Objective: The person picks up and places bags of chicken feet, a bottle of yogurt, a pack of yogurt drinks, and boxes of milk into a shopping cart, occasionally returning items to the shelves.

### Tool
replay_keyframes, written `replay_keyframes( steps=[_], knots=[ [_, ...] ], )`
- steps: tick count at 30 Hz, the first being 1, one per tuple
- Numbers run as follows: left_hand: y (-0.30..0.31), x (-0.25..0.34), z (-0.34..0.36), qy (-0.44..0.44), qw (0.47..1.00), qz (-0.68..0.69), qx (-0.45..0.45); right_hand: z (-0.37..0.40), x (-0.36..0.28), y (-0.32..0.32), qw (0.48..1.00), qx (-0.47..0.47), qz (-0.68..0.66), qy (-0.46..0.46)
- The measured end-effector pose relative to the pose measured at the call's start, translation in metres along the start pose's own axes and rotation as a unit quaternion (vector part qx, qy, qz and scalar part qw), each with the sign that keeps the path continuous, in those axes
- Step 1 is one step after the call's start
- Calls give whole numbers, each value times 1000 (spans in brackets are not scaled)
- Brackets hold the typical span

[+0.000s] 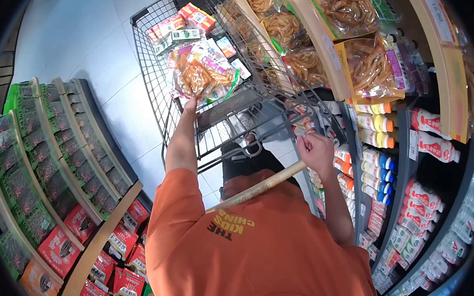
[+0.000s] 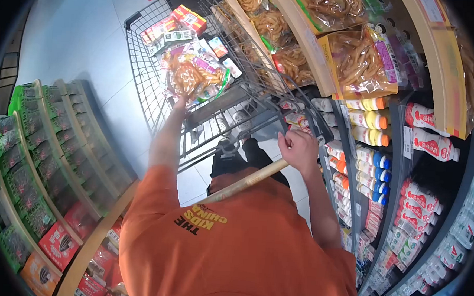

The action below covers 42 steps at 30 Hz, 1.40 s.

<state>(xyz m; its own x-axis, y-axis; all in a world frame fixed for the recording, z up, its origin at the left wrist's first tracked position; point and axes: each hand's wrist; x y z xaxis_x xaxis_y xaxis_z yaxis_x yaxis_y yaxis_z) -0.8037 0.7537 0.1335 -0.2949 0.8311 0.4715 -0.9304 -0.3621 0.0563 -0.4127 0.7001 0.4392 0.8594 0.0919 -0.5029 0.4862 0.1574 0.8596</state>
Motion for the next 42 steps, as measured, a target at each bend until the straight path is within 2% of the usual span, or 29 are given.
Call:
replay_keyframes(
  steps=[1,3,4,7,9,10,12,14,17,19,21,23,24,25,27,30,32,35,36,37,38,39,42],
  knots=[
    [3,-4,-12,-2,1000,-1,-4,-1,-1,0,1000,-3,8,-2],
    [19,-43,-66,-120,987,-79,-78,-1,-4,0,1000,-11,21,-9],
    [18,-42,-68,-124,987,-62,-80,0,-2,-2,1000,-10,17,-12],
    [13,-38,-66,-79,994,-2,-76,-2,-3,-1,1000,-15,20,-11],
    [8,-27,-49,6,994,94,-59,-3,-1,-3,1000,-10,15,-9],
    [4,-25,-43,6,994,102,-48,-2,0,-4,1000,-7,15,-11],
    [13,-44,-54,-76,992,47,-92,-2,0,-3,1000,-6,16,-14],
    [15,-38,-54,-48,991,98,-82,-2,0,-2,1000,-8,18,-13],
    [6,-35,-67,-41,991,127,11,-1,1,-2,1000,0,6,-7],
    [9,-43,-88,-89,992,-47,70,-1,0,0,1000,-5,6,-11],
    [14,-35,-84,-164,953,-217,135,-3,0,1,1000,-14,5,-15],
    [7,7,-38,-261,866,-376,202,-4,-1,2,1000,-24,4,-18],
    [4,26,-14,-305,850,-367,223,-4,-1,3,999,-26,8,-17],
    [10,30,-30,-333,826,-402,211,-4,-1,3,999,-27,10,-17],
    [-3,75,20,-355,851,-325,211,-3,0,3,1000,-25,9,-17],
    [-27,134,105,-426,851,-251,178,-3,6,0,1000,-4,-19,-5],
    [-39,164,162,-498,823,-237,131,-2,9,-2,998,35,-56,12],
    [-67,191,273,-560,803,-194,54,-5,2,2,986,14,-159,-53],
    [-74,190,302,-559,817,-136,36,-7,-5,0,930,-57,-358,-57],
    [-81,187,329,-554,829,-78,18,-11,-14,-3,829,-123,-543,-49],
    [-88,186,365,-566,821,-73,-1,-19,-32,9,735,-223,-633,-99],
    [-94,179,393,-578,813,-66,-18,-25,-48,23,617,-318,-706,-141],
    [-100,147,430,-639,755,-146,-29,-33,-58,16,390,-247,-886,-26]
  ],
)
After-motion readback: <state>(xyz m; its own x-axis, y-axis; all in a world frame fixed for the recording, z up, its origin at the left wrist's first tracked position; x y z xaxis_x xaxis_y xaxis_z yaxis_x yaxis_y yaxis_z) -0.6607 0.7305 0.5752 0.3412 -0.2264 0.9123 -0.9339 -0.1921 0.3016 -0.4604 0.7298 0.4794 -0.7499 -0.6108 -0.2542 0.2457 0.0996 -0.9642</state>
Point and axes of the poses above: each hand's wrist, its own z-axis away from the middle knuckle, its own y-axis out of the back of the hand, x = y × z, and after that the axes turned 4 degrees about -y, right-handed
